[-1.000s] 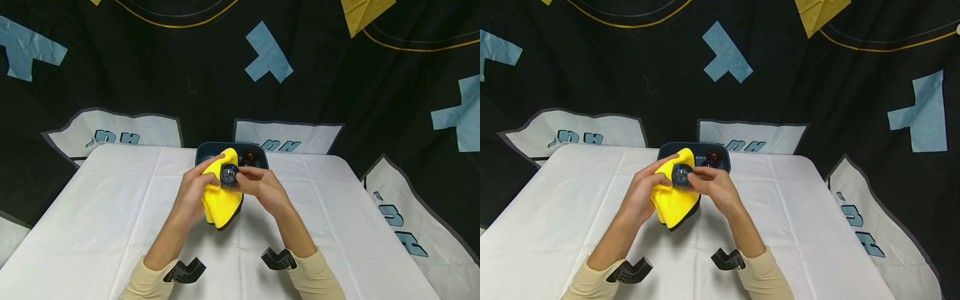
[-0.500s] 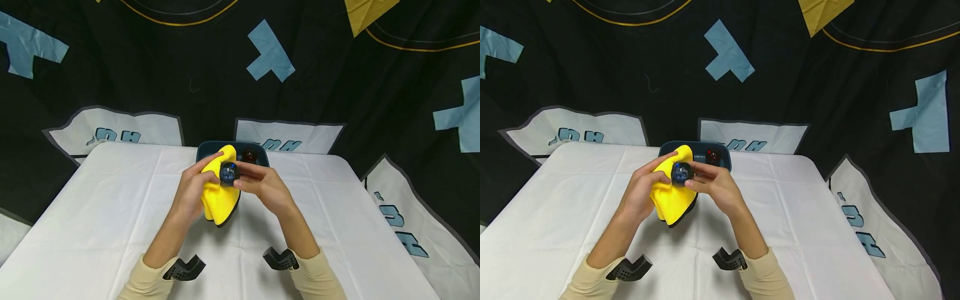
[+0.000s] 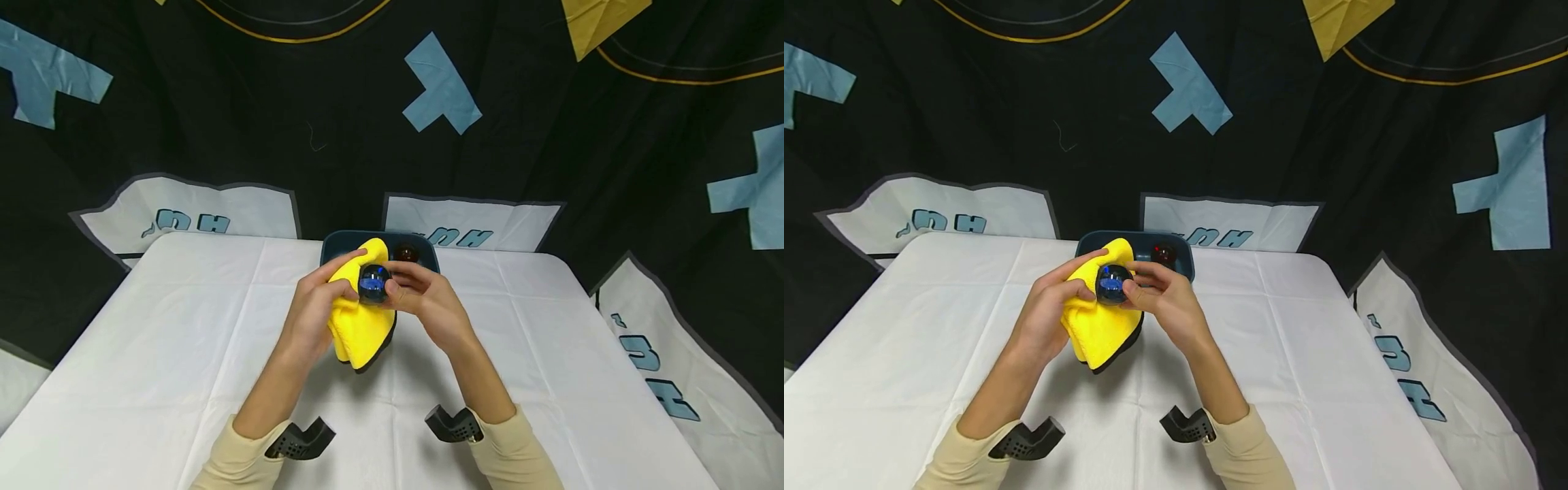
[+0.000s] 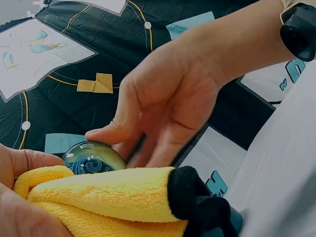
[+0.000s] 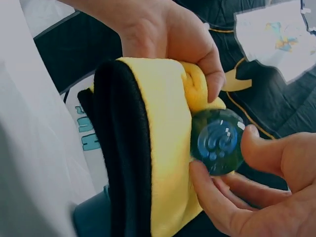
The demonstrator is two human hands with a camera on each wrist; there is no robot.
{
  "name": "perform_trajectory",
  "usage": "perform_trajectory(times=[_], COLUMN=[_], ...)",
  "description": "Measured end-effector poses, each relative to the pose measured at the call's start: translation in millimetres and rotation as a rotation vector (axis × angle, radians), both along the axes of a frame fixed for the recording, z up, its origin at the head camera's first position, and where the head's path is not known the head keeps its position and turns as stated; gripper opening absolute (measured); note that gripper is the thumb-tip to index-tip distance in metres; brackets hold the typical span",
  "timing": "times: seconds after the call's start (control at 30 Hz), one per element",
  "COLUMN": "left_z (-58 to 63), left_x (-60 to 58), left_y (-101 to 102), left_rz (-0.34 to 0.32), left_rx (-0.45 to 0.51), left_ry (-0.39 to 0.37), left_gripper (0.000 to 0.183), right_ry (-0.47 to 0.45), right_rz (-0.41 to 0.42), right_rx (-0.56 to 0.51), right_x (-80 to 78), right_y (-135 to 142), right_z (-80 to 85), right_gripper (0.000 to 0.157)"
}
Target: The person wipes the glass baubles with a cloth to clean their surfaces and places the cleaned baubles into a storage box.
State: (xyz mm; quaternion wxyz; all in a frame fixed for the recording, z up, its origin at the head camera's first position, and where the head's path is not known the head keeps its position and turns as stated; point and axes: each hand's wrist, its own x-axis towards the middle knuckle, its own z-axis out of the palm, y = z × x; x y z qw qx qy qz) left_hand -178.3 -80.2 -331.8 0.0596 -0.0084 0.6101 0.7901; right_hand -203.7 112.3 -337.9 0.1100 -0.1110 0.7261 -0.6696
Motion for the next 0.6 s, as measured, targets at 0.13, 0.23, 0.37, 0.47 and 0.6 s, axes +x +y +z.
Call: perform_trajectory(times=[0.13, 0.23, 0.37, 0.47, 0.6], left_z=[-0.5, -0.2, -1.5, -1.5, -1.3], left_x=[0.1, 0.2, -0.8, -1.1, -1.0], left_y=[-1.2, -1.7, -0.5, -0.1, -0.3], left_rz=[-0.008, -0.005, -0.001, 0.001, -0.004], left_rx=[0.027, 0.023, 0.015, 0.025, 0.040], left_ry=[-0.008, -0.007, -0.007, -0.010, -0.008], left_gripper=[0.058, 0.058, 0.058, 0.058, 0.059], right_ry=[0.025, 0.008, -0.015, -0.034, -0.027], right_rz=[-0.007, 0.034, 0.032, 0.027, 0.013], right_rx=[0.000, -0.006, -0.014, 0.010, 0.078], right_x=[2.4, 1.4, -0.1, 0.1, -0.2], right_y=[1.3, 3.8, 3.8, 2.2, 1.6], right_z=[3.8, 4.9, 1.3, -0.3, 0.3], right_gripper=[0.041, 0.046, 0.047, 0.042, 0.039])
